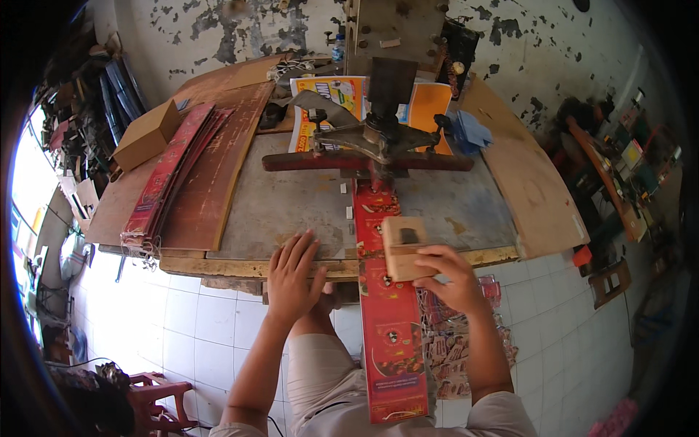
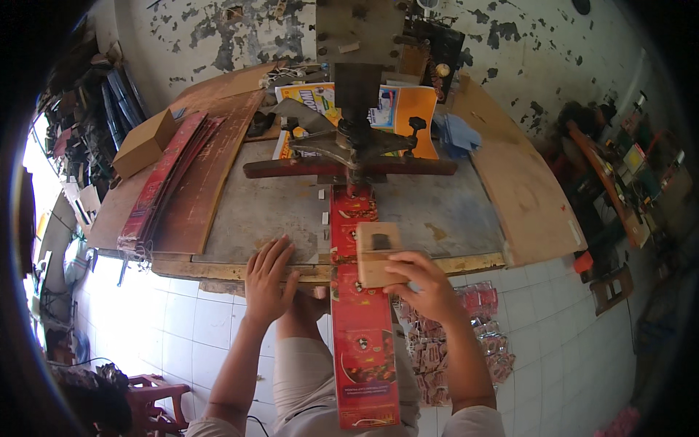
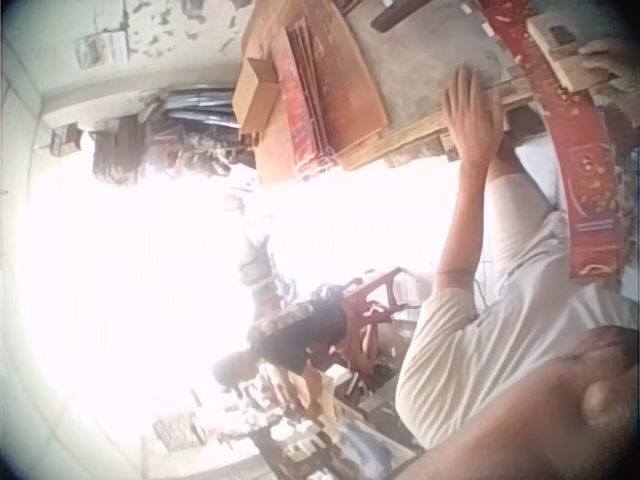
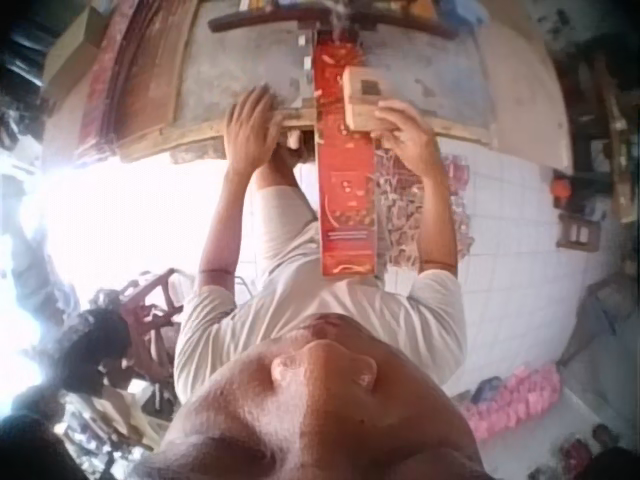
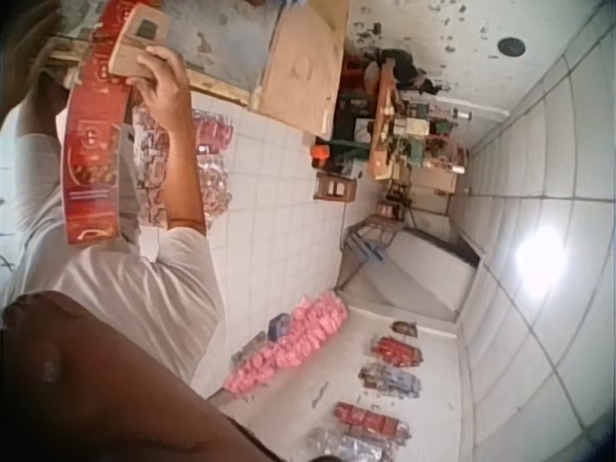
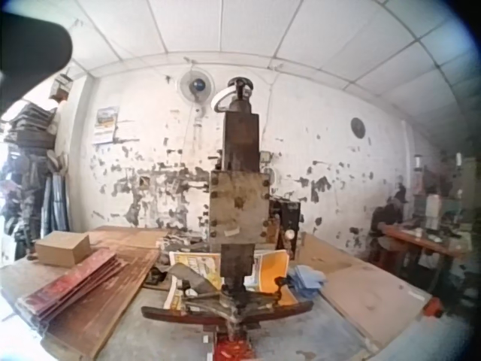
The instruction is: The person seals several long red packaging strips using a small wooden hand-sealer on a workbench. The person aligns each strip under the machine, applies pressure with the wooden tool, and then sets the sealed strip aside.
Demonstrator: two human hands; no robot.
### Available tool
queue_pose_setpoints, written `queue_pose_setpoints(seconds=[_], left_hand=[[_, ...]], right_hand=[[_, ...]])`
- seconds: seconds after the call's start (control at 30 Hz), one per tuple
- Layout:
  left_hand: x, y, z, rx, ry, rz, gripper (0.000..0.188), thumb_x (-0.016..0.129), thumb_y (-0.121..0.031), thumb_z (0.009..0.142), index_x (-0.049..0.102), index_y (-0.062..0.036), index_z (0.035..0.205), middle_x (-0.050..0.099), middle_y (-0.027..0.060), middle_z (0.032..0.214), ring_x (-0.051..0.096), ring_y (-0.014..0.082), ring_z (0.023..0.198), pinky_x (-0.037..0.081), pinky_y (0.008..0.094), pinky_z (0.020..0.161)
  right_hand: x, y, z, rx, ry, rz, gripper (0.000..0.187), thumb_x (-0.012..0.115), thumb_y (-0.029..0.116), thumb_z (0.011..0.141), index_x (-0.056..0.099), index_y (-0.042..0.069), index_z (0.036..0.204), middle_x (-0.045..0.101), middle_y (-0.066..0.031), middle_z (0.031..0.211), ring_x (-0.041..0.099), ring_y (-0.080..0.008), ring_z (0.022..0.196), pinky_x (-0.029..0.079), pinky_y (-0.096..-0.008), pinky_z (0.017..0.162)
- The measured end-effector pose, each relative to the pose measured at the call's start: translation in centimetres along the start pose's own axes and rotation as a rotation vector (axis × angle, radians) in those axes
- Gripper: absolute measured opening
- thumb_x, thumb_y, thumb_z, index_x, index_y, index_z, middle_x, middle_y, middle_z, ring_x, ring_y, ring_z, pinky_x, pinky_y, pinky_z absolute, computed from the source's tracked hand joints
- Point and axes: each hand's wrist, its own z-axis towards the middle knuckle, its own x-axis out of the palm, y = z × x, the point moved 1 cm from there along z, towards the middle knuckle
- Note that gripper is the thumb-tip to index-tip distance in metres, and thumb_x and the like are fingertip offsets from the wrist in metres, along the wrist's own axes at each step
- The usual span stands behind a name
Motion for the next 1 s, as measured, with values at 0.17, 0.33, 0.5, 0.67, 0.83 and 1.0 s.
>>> queue_pose_setpoints(seconds=[0.17,0.33,0.5,0.67,0.83,1.0], left_hand=[[3.5,0.9,-3.9,-0.005,-0.223,0.120,0.046,0.065,-0.028,0.099,0.076,-0.0133,0.141,0.068,0.0060,0.159,0.060,0.0292,0.147,0.035,0.0475,0.125],[5.2,0.5,-3.9,0.007,-0.320,0.117,0.045,0.060,-0.031,0.103,0.077,-0.0122,0.140,0.070,0.0081,0.155,0.060,0.0329,0.146,0.034,0.0481,0.123],[5.1,0.9,-4.2,0.023,-0.316,0.125,0.044,0.060,-0.032,0.103,0.078,-0.0120,0.138,0.070,0.0081,0.155,0.061,0.0326,0.145,0.034,0.0475,0.123],[5.4,1.6,-4.9,-0.004,-0.326,0.153,0.046,0.059,-0.037,0.102,0.080,-0.0162,0.137,0.072,0.0044,0.153,0.061,0.0279,0.146,0.032,0.0456,0.124],[5.7,1.4,-4.7,0.007,-0.304,0.160,0.046,0.060,-0.037,0.102,0.080,-0.0164,0.137,0.072,0.0043,0.153,0.061,0.0290,0.145,0.032,0.0468,0.124],[5.6,1.5,-4.8,0.012,-0.312,0.152,0.046,0.060,-0.037,0.101,0.080,-0.0165,0.138,0.072,0.0042,0.153,0.061,0.0290,0.145,0.030,0.0476,0.125]], right_hand=[[-7.6,-6.3,-4.1,0.266,-0.275,-0.299,0.042,0.091,0.004,0.087,0.076,0.008,0.126,0.074,-0.0113,0.131,0.072,-0.0315,0.125,0.057,-0.0439,0.106],[-15.7,-15.5,-7.9,0.462,-0.479,-0.517,0.032,0.082,0.014,0.101,0.071,0.005,0.130,0.067,-0.0141,0.132,0.067,-0.0334,0.126,0.053,-0.0451,0.108],[-16.3,-18.3,-8.9,0.519,-0.538,-0.619,0.034,0.076,0.020,0.107,0.070,0.005,0.136,0.065,-0.0156,0.140,0.064,-0.0386,0.133,0.051,-0.0481,0.113],[-6.3,-13.0,-7.0,0.309,-0.512,-0.636,0.040,0.059,0.030,0.117,0.069,0.004,0.145,0.059,-0.0171,0.162,0.048,-0.0421,0.155,0.036,-0.0577,0.128],[1.9,-12.3,-8.2,0.188,-0.624,-0.689,0.054,0.031,0.039,0.122,0.072,0.011,0.144,0.062,-0.0121,0.160,0.046,-0.0402,0.157,0.023,-0.0644,0.133],[3.8,-13.3,-8.1,0.187,-0.774,-0.655,0.055,0.027,0.038,0.124,0.072,0.012,0.142,0.062,-0.0093,0.159,0.046,-0.0383,0.156,0.020,-0.0655,0.133]])
